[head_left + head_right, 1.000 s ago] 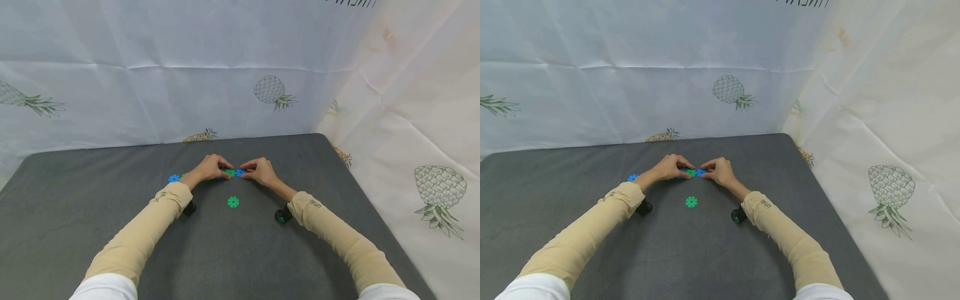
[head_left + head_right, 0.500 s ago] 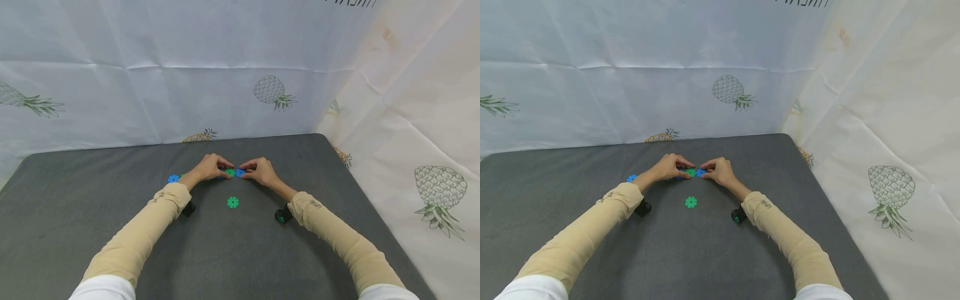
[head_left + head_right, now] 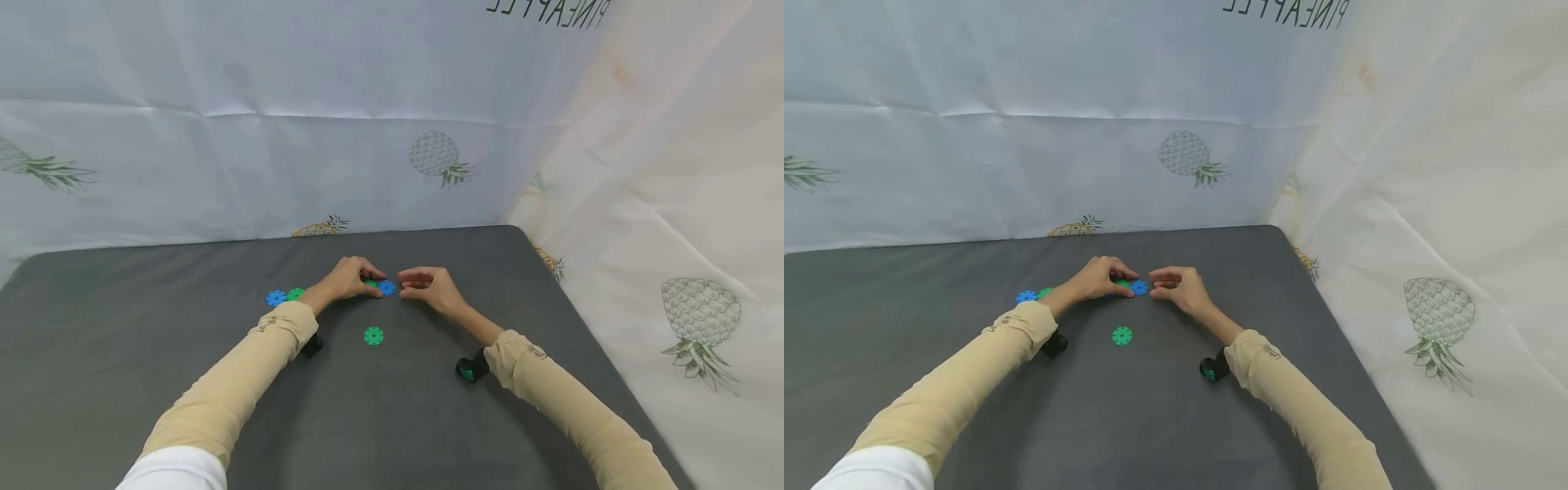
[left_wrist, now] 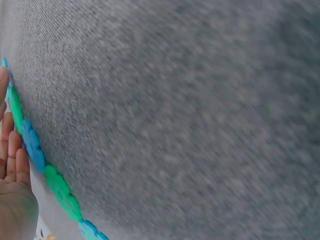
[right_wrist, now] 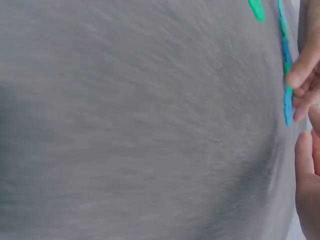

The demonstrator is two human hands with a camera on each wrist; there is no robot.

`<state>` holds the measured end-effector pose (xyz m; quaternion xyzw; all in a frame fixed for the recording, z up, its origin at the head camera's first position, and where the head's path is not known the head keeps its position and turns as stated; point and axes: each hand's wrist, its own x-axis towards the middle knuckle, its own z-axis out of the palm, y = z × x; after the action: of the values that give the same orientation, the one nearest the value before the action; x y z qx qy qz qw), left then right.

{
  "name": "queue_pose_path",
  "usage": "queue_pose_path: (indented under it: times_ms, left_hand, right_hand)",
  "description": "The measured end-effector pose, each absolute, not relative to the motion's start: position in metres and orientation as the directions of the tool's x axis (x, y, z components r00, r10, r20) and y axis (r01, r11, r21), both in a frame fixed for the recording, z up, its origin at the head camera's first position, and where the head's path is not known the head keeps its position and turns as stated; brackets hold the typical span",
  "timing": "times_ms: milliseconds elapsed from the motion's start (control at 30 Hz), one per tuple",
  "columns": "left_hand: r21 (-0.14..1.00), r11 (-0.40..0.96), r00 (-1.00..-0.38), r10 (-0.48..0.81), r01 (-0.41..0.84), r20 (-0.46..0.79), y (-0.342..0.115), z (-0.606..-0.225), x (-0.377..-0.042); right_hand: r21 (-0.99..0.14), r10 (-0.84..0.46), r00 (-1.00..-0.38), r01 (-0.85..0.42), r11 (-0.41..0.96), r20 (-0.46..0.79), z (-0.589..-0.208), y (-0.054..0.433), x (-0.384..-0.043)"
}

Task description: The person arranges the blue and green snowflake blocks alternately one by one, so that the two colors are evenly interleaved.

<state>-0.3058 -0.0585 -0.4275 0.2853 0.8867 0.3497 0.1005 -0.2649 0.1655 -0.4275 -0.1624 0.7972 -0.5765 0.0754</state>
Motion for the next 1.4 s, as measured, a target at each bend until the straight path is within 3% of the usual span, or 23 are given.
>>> queue_pose_path:
  times_ms: [200,533,800,933,1400]
  left_hand:
    - [0.684,0.576,-0.815,0.578,0.447,0.045,-0.058,-0.433,-0.307]
    - [0.673,0.586,-0.813,0.581,0.451,0.039,-0.046,-0.432,-0.309]
    - [0.674,0.596,-0.819,0.573,0.436,0.024,-0.047,-0.432,-0.309]
    - [0.68,0.596,-0.823,0.568,0.427,0.02,-0.049,-0.431,-0.307]
    - [0.681,0.605,-0.829,0.559,0.412,0.005,-0.05,-0.43,-0.307]
  right_hand:
    - [-0.989,-0.46,-0.888,-0.056,0.138,-0.014,-0.433,0.166,-0.239]
    - [-0.976,-0.644,-0.765,-0.134,0.169,-0.007,-0.441,0.156,-0.236]
    - [-0.839,-0.753,-0.657,-0.425,0.339,0.029,-0.442,0.15,-0.246]
    - [-0.806,-0.786,-0.617,-0.486,0.339,0.042,-0.443,0.148,-0.248]
    - [-0.803,-0.766,-0.637,-0.499,0.327,0.084,-0.447,0.148,-0.246]
